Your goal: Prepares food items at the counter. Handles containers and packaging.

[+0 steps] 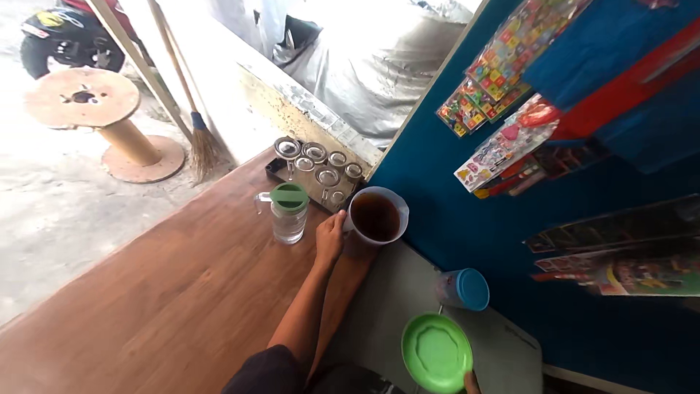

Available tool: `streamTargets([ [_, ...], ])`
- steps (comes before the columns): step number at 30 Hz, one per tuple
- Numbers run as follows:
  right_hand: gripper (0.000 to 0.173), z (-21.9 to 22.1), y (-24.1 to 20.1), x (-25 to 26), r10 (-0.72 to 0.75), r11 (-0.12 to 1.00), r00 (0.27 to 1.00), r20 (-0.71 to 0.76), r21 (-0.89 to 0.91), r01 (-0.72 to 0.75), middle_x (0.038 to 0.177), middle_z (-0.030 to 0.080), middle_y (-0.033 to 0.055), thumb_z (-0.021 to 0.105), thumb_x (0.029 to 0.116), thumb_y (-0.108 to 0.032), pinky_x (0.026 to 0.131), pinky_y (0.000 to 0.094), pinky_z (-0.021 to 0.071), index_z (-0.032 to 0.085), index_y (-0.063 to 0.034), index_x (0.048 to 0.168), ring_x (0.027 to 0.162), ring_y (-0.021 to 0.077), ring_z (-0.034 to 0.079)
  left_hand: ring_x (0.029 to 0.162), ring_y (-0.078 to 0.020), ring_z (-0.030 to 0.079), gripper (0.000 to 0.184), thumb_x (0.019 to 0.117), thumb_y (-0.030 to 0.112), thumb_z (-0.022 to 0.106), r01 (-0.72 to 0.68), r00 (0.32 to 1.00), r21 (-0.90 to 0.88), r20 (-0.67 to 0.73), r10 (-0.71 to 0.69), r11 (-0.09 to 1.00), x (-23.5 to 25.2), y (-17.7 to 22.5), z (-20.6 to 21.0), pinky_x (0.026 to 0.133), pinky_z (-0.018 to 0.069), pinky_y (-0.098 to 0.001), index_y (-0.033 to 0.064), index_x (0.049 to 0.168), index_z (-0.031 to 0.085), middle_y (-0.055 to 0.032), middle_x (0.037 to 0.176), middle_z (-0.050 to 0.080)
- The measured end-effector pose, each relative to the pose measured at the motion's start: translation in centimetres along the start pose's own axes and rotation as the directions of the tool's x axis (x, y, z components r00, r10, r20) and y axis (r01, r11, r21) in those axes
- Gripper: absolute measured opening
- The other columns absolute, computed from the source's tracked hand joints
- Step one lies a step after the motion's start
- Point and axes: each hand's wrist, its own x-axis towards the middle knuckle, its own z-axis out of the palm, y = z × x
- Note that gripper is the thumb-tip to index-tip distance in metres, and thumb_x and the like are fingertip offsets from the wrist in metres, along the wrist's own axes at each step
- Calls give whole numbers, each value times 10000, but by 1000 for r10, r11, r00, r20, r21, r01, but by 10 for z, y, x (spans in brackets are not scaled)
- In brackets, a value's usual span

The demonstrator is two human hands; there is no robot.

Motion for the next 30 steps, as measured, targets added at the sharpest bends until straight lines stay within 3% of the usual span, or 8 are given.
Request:
streamTargets([
  [3, 669, 47, 4, 14, -172, 971, 974, 148, -138, 193, 1367, 605, 150, 642, 952, -339, 951, 442, 599, 413, -44, 1508, 1189, 243, 654, 1099, -241, 647, 473, 1078, 459, 449, -79, 995, 171, -47, 88, 982, -31, 2, -14, 953, 546, -491, 58, 1297, 571, -138, 1194, 649],
  [7, 866, 82, 11, 21, -293, 888, 780, 552, -145, 436, 1496, 531, 106, 770, 897, -426, 1062, 390, 537, 359, -66, 1569, 1307, 205, 580, 1196, -208, 628, 630, 1019, 503, 543, 111, 979, -30, 175, -104, 993, -123, 16, -37, 980, 562, -422, 52, 1451, 464, -127, 1340, 615],
  [10, 885, 95, 20, 21, -228, 799, 574, 786, -186, 572, 1557, 463, 144, 836, 844, -351, 1100, 436, 526, 397, -66, 1557, 1377, 268, 527, 1249, -315, 622, 892, 914, 820, 409, 639, 678, -270, 641, -361, 721, -187, 24, -51, 892, 588, -591, 235, 1580, 316, -97, 1435, 584],
  [12, 852, 98, 29, 21, -170, 747, 460, 871, -191, 637, 1571, 438, 154, 874, 796, -309, 1105, 436, 524, 461, -90, 1509, 1412, 281, 488, 1173, -317, 660, 1005, 800, 913, 442, 767, 607, -393, 699, -377, 508, -212, 31, -55, 877, 592, -571, 173, 1480, 437, -119, 1308, 663],
  [17, 981, 111, 24, 31, -47, 863, 428, 903, -179, 473, 1604, 372, 192, 630, 873, -728, 1090, 471, 512, 374, -22, 1504, 1411, 319, 477, 1159, -302, 655, 1153, 791, 571, 809, 432, 858, -561, 498, -129, 706, -225, 42, -50, 960, 579, -484, 192, 1616, 97, -169, 1365, 589],
  [21, 922, 142, -23, 49, -76, 786, 324, 943, -143, 601, 1376, 615, 158, 661, 907, -634, 981, 394, 579, 427, 44, 1486, 1194, 224, 645, 1226, -237, 624, 1224, 807, 578, 807, 70, 894, -406, 430, 123, 911, -216, 85, -35, 1012, 567, -428, 187, 1643, 4, -140, 1493, 488],
  [26, 748, 217, -100, 109, -304, 326, 238, 922, -133, 936, 1389, 598, 187, 672, 908, -542, 1019, 491, 530, 535, -38, 1442, 1241, 294, 603, 1518, -232, 331, 1032, 938, 625, 618, -58, 995, -65, 81, 63, 996, -225, 115, -26, 1190, 401, -471, 214, 1666, 13, -98, 1721, 119],
  [30, 774, 283, -125, 174, -198, 20, 203, 959, -203, 979, 1461, 559, 168, 796, 845, -512, 1111, 620, 409, 544, -122, 1465, 1351, 419, 493, 1296, -226, 612, 816, 997, 435, 634, 17, 1000, -40, 10, -16, 999, -298, 89, -57, 1030, 567, -432, 151, 1633, 209, -86, 1539, 513],
])
